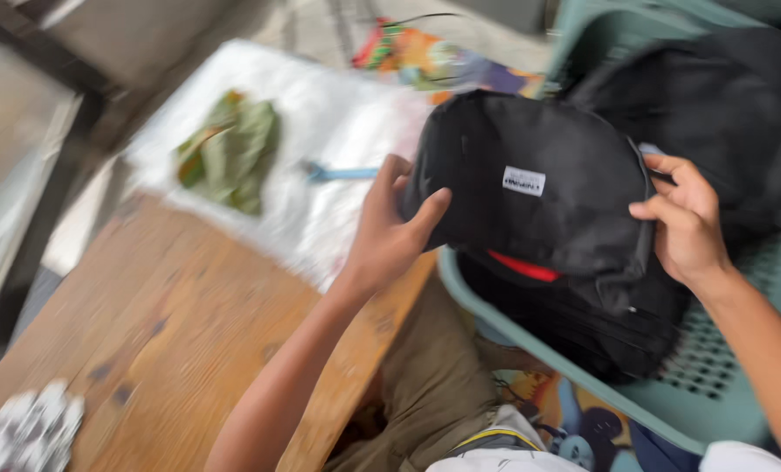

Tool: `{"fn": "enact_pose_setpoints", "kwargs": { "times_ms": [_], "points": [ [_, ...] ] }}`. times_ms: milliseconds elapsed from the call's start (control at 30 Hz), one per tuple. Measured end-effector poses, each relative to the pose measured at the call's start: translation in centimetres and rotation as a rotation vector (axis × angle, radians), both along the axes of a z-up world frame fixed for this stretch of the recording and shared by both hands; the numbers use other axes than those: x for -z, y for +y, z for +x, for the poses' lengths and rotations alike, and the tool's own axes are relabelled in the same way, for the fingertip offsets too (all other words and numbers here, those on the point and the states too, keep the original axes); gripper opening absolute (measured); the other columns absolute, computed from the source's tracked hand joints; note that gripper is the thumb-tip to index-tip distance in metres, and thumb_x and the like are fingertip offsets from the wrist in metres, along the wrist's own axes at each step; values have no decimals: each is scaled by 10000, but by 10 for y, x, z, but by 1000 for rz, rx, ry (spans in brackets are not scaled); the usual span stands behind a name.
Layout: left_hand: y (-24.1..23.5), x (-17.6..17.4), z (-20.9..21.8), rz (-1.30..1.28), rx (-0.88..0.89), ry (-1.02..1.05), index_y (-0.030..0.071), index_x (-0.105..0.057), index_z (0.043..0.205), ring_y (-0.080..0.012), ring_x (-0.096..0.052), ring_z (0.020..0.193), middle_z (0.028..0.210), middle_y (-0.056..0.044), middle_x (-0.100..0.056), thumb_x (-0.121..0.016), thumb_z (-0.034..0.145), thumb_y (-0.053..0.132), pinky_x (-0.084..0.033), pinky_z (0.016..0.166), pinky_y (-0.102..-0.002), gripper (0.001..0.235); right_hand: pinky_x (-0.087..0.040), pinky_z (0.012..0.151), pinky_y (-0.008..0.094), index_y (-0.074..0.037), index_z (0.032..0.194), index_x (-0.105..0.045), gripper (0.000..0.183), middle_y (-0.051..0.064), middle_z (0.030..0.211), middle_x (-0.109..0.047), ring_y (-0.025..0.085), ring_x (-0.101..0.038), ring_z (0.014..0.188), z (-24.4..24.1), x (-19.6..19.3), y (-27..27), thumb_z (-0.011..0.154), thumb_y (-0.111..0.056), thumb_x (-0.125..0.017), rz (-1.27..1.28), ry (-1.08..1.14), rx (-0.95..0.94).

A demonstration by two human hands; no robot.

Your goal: The person cleans a black bag with a small blue brush, then picks up a sticker and attaches it to the bag's surface. The person handles the bag and sticker by hand while working at a wooden table.

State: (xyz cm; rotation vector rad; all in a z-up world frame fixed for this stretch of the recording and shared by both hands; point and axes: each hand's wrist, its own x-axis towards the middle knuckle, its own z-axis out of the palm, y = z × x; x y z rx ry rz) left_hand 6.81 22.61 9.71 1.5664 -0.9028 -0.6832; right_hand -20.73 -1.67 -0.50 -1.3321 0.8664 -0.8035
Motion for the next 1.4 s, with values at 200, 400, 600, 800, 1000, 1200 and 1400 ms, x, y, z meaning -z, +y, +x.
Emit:
{"fn": "enact_pose_setpoints", "kwargs": {
  "times_ms": [200, 400, 600, 800, 1000, 1200, 1400],
  "points": [
    [204, 18, 49, -52, -613, 262, 178, -565, 904, -46, -527, 596, 677, 36, -588, -716, 870, 336, -427, 531, -228, 222, -547, 734, 356, -23, 1345, -534, 605, 211, 986, -742, 261, -697, 786, 128, -28, 116, 757, 48, -655, 156, 99, -768],
    [317, 77, 51, -450, -947, 518, 59, -436, 1401, -178, -693, 982, 1147, -140, -689, -634, 951, 273, -617, 868, -420, 536, -682, 520, 341, -77, 1287, -356, 535, 204, 869, -776, 243, -788, 564, 209, 18, 246, 862, 3, -673, 157, 53, -1246],
    [347, 88, 39, 370, -816, -385, -164, -203, 1524, -568, -467, 1299, 1408, -450, -430, -694, 862, 159, -372, 1120, -619, 886, -642, 601, 315, -63, 978, -805, 220, 120, 909, -864, 202, -813, 610, 239, -41, 295, 863, -240, -741, -388, 801, -1320],
    [339, 126, 41, 1020, -754, -767, 42, -551, 1137, -353, -552, 946, 1036, -165, -550, -651, 865, 625, -476, 737, -463, 651, -518, 761, 357, -116, 1091, -756, 224, 33, 943, -787, 204, -719, 785, 280, -75, 228, 950, -276, -687, -941, 821, -967],
    [323, 118, 35, 1031, -739, -800, 119, -573, 893, -363, -654, 781, 852, -123, -671, -588, 855, 741, -466, 703, -503, 623, -508, 831, 443, -112, 1129, -741, 136, 31, 1010, -751, 295, -718, 939, 323, -26, 110, 1077, -237, -725, -1501, 559, -679],
    [327, 111, 32, 774, -765, -1186, 73, -499, 886, -308, -500, 812, 902, -139, -503, -680, 883, 594, -433, 650, -394, 552, -523, 835, 549, -71, 1276, -681, 447, 189, 1192, -687, 415, -580, 1121, 352, -6, 108, 1000, -414, -607, -1443, 969, -769],
    [309, 120, 42, 661, -600, -810, 160, -427, 664, -281, -514, 707, 671, -23, -516, -711, 855, 511, -373, 658, -429, 491, -491, 904, 520, -67, 1105, -678, 382, 200, 1106, -690, 418, -599, 1091, 355, 24, 98, 1007, -430, -606, -1515, 1009, -758]
  ]
}}
